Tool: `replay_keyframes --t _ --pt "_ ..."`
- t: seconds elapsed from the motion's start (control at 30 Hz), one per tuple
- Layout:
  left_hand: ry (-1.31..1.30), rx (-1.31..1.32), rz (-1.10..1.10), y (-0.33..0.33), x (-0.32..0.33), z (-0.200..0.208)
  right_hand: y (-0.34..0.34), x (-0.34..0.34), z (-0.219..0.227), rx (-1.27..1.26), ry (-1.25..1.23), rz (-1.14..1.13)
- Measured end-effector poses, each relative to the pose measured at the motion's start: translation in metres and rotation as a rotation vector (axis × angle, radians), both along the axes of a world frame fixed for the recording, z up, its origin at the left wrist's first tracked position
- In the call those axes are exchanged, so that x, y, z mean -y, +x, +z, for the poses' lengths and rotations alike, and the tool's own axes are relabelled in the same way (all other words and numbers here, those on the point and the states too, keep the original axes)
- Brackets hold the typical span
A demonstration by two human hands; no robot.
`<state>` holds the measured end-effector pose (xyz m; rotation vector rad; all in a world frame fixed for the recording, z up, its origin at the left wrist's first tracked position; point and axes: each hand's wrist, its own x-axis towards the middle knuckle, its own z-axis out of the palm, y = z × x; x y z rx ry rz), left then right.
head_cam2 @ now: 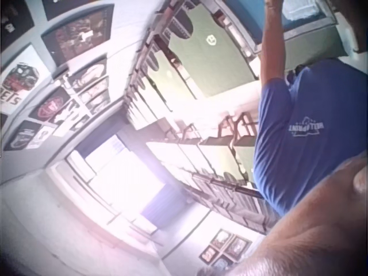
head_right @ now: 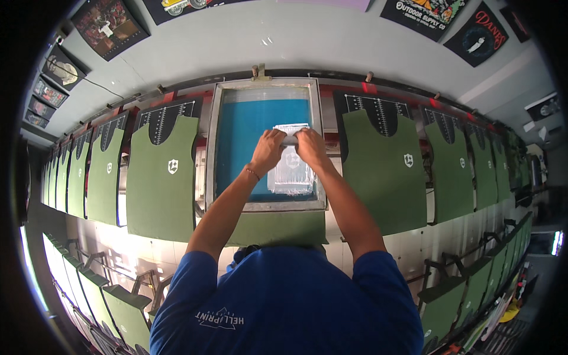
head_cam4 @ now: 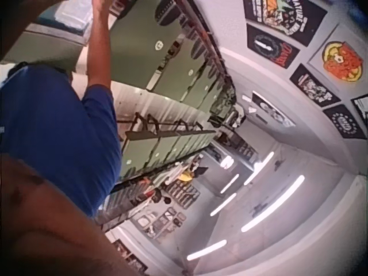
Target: The person uses a squeegee to apply white ink onto green tank tops laid out on a printing table. After printing, the person uses an orange heat gun to dry the ink on the shirts.
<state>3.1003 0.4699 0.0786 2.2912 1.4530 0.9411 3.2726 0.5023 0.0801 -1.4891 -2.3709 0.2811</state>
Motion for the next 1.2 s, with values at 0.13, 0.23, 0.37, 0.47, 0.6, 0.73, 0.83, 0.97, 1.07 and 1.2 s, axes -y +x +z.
replay_keyframes --t 0.13,0.23,0.37,0.47,0.6,0.73,0.83,0.97,1.07,1.2 --pt "0.055 0.069 -0.037 0.002 0.055 -0.001 0.005 0.062 0.013 -0.03 -0.019 0.012" --pt "-0.026 -0.001 -0.049 0.005 0.125 -0.009 0.01 0.133 0.012 -0.093 -0.036 0.027" --pt "-0.108 0.03 -0.038 0.009 0.171 -0.017 0.011 0.184 -0.001 -0.081 -0.106 -0.034" --pt "-0.099 0.028 -0.028 0.008 0.166 -0.03 0.003 0.176 -0.004 -0.077 -0.075 -0.073" --pt "0.075 -0.02 -0.05 0.001 0.079 -0.035 -0.001 0.095 -0.021 -0.064 0.101 -0.03" --pt "0.041 0.129 -0.038 -0.001 0.005 -0.015 -0.006 0.011 0.0 -0.026 -0.048 -0.026" --pt "-0.001 0.113 -0.04 -0.002 -0.002 -0.009 -0.005 -0.001 0.015 0.034 -0.093 -0.002" --pt "-0.011 0.13 -0.025 0.009 0.033 -0.001 0.007 0.039 0.008 -0.032 0.053 -0.028" --pt "0.083 0.098 -0.033 0.008 0.092 -0.007 0.01 0.103 0.014 -0.092 0.06 0.025" --pt "-0.036 -0.013 0.008 0.012 0.161 -0.017 0.018 0.171 0.003 -0.075 0.044 0.072"
